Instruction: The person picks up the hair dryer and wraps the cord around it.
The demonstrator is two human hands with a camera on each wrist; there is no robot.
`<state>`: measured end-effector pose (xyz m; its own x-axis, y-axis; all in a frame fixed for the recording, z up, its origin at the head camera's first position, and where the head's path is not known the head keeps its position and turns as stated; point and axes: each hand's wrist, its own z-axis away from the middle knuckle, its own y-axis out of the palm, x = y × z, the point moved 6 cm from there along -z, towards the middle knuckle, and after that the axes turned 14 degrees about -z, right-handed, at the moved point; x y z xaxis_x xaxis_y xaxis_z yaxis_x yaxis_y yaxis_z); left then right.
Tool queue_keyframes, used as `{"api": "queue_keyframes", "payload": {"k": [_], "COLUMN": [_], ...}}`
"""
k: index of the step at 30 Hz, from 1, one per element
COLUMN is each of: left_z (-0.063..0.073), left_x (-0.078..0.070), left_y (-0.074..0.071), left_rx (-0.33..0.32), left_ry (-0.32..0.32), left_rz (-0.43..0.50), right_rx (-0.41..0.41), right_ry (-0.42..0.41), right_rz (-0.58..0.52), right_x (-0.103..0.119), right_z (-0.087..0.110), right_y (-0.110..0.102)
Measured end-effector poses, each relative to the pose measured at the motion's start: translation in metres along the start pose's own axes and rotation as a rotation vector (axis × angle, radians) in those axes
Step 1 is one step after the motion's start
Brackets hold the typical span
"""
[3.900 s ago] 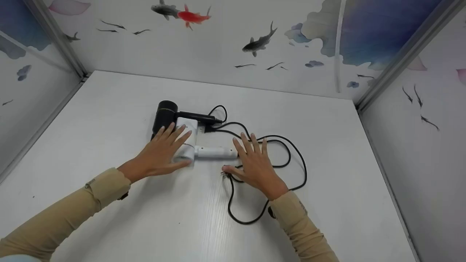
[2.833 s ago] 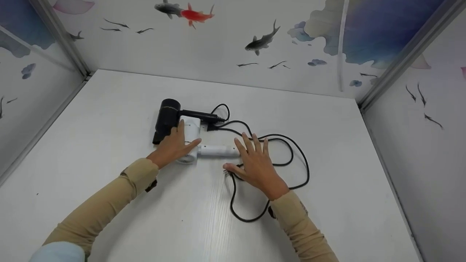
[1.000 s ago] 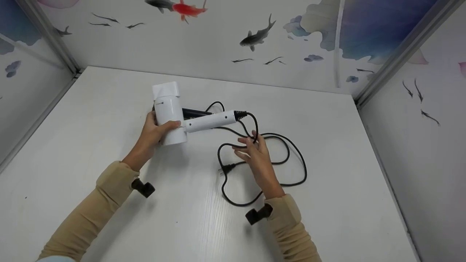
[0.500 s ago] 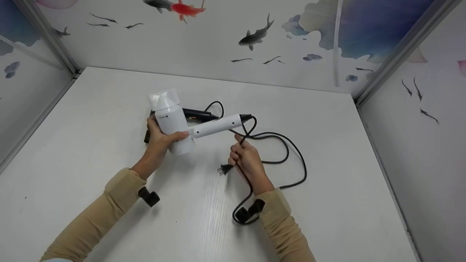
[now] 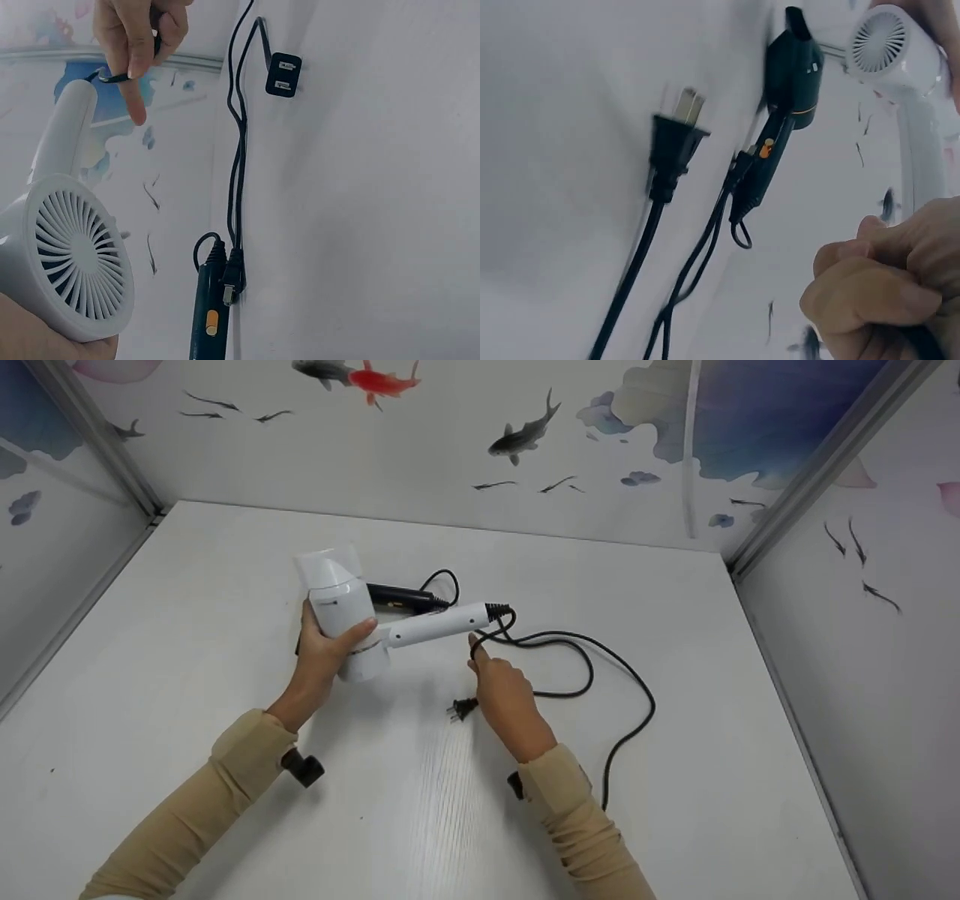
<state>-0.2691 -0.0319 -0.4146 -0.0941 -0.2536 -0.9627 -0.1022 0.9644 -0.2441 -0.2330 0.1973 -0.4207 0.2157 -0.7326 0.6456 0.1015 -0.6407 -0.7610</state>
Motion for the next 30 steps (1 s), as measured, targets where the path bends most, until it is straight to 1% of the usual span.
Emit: {"api": "queue_keyframes", "payload": {"k": [2, 4, 6, 8, 11, 14, 18, 20, 22, 24, 26, 30], "left_z": [0.0, 0.0, -0.001, -0.001, -0.002, -0.002, -0.002, -0.002, -0.001, 0.001, 0.002, 0.005], "left_x": [-0.001, -0.003, -0.004, -0.005, -0.003, 0.001, 0.005, 0.005, 0.006, 0.005, 0.005, 0.007], "left_y": [-0.001, -0.002, -0.004, -0.006, -0.009, -0.013, -0.017, -0.018, -0.019, -0.019, -0.019, -0.019], "left_rx": [-0.006, -0.005, -0.003, 0.005, 0.027, 0.061, 0.09, 0.105, 0.123, 0.141, 0.153, 0.161], "left_ry": [0.027, 0.063, 0.108, 0.144, 0.161, 0.136, 0.103, 0.109, 0.124, 0.138, 0.141, 0.115], "left_rz": [-0.014, -0.035, -0.057, -0.082, -0.107, -0.108, -0.047, 0.002, 0.043, 0.084, 0.118, 0.166], "right_rx": [-0.107, -0.217, -0.3, -0.331, -0.326, -0.346, -0.416, -0.428, -0.407, -0.36, -0.297, -0.155], "right_ry": [-0.091, -0.198, -0.308, -0.412, -0.529, -0.601, -0.667, -0.684, -0.668, -0.602, -0.478, -0.162], "right_rz": [0.171, 0.307, 0.392, 0.413, 0.381, 0.303, 0.139, 0.041, -0.067, -0.204, -0.349, -0.633], "right_x": [0.005, 0.012, 0.018, 0.024, 0.027, 0.025, 0.023, 0.022, 0.02, 0.017, 0.011, -0.001], "right_z": [0.001, 0.003, 0.005, 0.007, 0.007, 0.008, 0.01, 0.009, 0.007, 0.004, 0.0, -0.005], "right_y": [-0.001, -0.002, -0.003, -0.003, -0.008, -0.019, -0.036, -0.042, -0.046, -0.049, -0.052, -0.051]}}
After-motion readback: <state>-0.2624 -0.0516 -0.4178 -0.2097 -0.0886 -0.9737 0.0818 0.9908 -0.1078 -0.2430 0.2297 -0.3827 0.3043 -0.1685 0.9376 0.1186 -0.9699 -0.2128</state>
